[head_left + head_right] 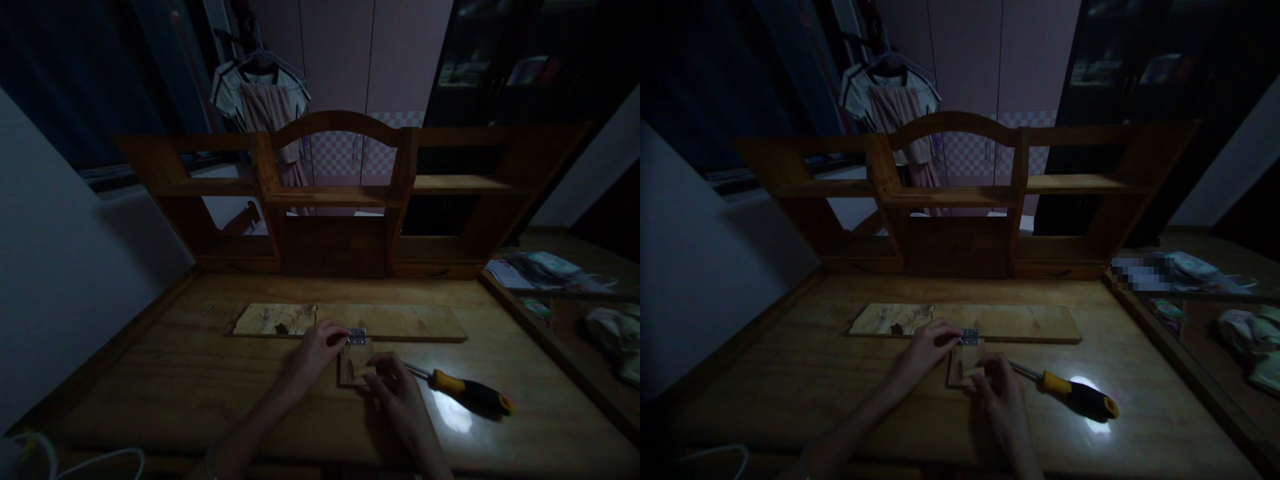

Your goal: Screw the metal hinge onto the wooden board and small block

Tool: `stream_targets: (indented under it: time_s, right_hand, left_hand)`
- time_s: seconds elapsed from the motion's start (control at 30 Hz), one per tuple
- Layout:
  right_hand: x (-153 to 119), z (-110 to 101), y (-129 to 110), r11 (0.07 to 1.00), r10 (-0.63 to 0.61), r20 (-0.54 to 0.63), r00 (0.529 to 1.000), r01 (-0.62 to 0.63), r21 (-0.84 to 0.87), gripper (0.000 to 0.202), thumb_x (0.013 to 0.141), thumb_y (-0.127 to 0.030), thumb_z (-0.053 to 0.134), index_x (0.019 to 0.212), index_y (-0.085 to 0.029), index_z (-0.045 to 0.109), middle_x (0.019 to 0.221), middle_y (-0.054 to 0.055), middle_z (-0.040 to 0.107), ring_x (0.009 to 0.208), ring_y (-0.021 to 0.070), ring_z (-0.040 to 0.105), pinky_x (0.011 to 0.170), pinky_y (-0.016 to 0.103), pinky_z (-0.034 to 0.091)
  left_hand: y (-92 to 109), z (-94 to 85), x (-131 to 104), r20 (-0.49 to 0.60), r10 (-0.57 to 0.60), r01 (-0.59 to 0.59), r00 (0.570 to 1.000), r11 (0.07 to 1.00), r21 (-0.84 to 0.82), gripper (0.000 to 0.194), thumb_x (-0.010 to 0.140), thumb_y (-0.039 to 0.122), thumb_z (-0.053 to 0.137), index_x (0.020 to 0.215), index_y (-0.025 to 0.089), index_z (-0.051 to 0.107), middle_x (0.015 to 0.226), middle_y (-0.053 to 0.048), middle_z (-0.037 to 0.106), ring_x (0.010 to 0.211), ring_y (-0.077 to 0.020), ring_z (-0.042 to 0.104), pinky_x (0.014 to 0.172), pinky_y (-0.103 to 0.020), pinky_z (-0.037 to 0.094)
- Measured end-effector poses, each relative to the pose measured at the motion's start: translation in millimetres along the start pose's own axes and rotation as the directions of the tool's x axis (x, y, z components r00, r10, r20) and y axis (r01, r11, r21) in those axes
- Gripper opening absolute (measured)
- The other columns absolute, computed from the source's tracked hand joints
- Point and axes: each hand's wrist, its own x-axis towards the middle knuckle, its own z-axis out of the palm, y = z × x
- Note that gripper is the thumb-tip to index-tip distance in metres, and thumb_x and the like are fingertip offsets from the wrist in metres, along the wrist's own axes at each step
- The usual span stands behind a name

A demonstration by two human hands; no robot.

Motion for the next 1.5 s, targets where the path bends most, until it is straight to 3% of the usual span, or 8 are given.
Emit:
stream_targets:
  time_s: [0.27,0.6,0.87,1.0,1.17,1.3,1.4,1.5]
  right_hand:
    - [-2,1,-15,0.999,0.016,-0.003,1.0,-0.016,0.029,0.032,0.079,-0.041,0.066,0.095,-0.018,0.05,0.095,0.004,0.05,0.081,0.0167,0.057,0.074,0.031,0.052]
    - [-3,1,-15,0.999,0.036,0.001,0.999,-0.036,-0.012,0.032,0.08,-0.042,0.065,0.097,-0.019,0.05,0.092,0.003,0.052,0.082,0.0183,0.059,0.073,0.031,0.051]
    - [-3,-1,-5,0.999,0.0,0.017,1.0,0.001,-0.043,0.035,0.085,-0.046,0.059,0.105,-0.02,0.047,0.101,0.005,0.053,0.086,0.0184,0.06,0.074,0.032,0.052]
    - [-13,-5,-15,0.914,-0.128,-0.054,0.99,0.097,-0.393,0.039,0.089,-0.047,0.053,0.118,-0.022,0.047,0.122,0.009,0.053,0.11,0.0204,0.056,0.093,0.034,0.048]
    - [-27,-67,-31,0.573,-0.421,-0.188,0.887,0.099,-0.814,0.039,0.09,-0.048,0.047,0.122,-0.026,0.05,0.118,0.007,0.055,0.073,0.0138,0.06,0.064,0.03,0.051]
    - [-29,-160,-16,0.255,-0.536,-0.053,0.842,0.102,-0.962,0.054,0.085,-0.052,0.051,0.132,-0.025,0.05,0.138,0.009,0.047,0.12,0.0289,0.051,0.095,0.045,0.047]
    - [-37,-207,-2,0.258,-0.454,-0.018,0.891,0.112,-0.96,0.055,0.076,-0.052,0.061,0.12,-0.019,0.061,0.121,0.014,0.06,0.105,0.0314,0.06,0.087,0.046,0.052]
    - [-51,-214,-8,0.433,-0.353,0.005,0.936,0.168,-0.886,0.041,0.076,-0.045,0.061,0.109,-0.023,0.069,0.113,0.013,0.065,0.094,0.0264,0.066,0.075,0.033,0.057]
  left_hand:
    - [6,3.2,-13,-0.016,0.035,-0.036,0.999,0.999,-0.005,0.027,0.088,0.02,0.055,0.11,0.021,0.07,0.103,-0.006,0.06,0.095,-0.0152,0.058,0.087,-0.028,0.047]
    - [23,17.3,-73,-0.032,-0.379,0.367,0.925,0.911,-0.187,0.052,0.091,0.045,0.051,0.14,0.028,0.046,0.109,-0.004,0.06,0.084,-0.0125,0.061,0.077,-0.024,0.052]
    - [24,39.5,-81,-0.131,-0.229,0.249,0.965,0.954,0.167,0.045,0.089,0.038,0.057,0.134,0.035,0.053,0.118,-0.003,0.059,0.111,-0.0219,0.051,0.097,-0.038,0.039]
    - [19,41.7,-83,-0.128,-0.184,0.207,0.975,0.958,0.2,0.043,0.089,0.038,0.058,0.132,0.034,0.056,0.113,-0.005,0.059,0.106,-0.0215,0.052,0.091,-0.036,0.041]
    - [21,40.4,-84,-0.14,-0.183,0.213,0.973,0.944,0.25,0.042,0.088,0.032,0.059,0.13,0.034,0.058,0.111,-0.006,0.059,0.104,-0.0219,0.051,0.09,-0.037,0.039]
    - [23,41.6,-85,-0.14,-0.184,0.215,0.973,0.945,0.247,0.043,0.088,0.031,0.059,0.131,0.038,0.056,0.111,-0.005,0.057,0.103,-0.0214,0.05,0.089,-0.037,0.038]
    - [20,44.6,-86,-0.182,-0.15,0.193,0.972,0.948,0.251,0.042,0.087,0.027,0.059,0.128,0.037,0.058,0.111,-0.005,0.054,0.102,-0.0211,0.049,0.089,-0.036,0.038]
    - [18,46.8,-86,-0.217,-0.126,0.184,0.968,0.946,0.268,0.037,0.085,0.024,0.06,0.12,0.034,0.064,0.113,-0.006,0.052,0.102,-0.0214,0.048,0.089,-0.036,0.039]
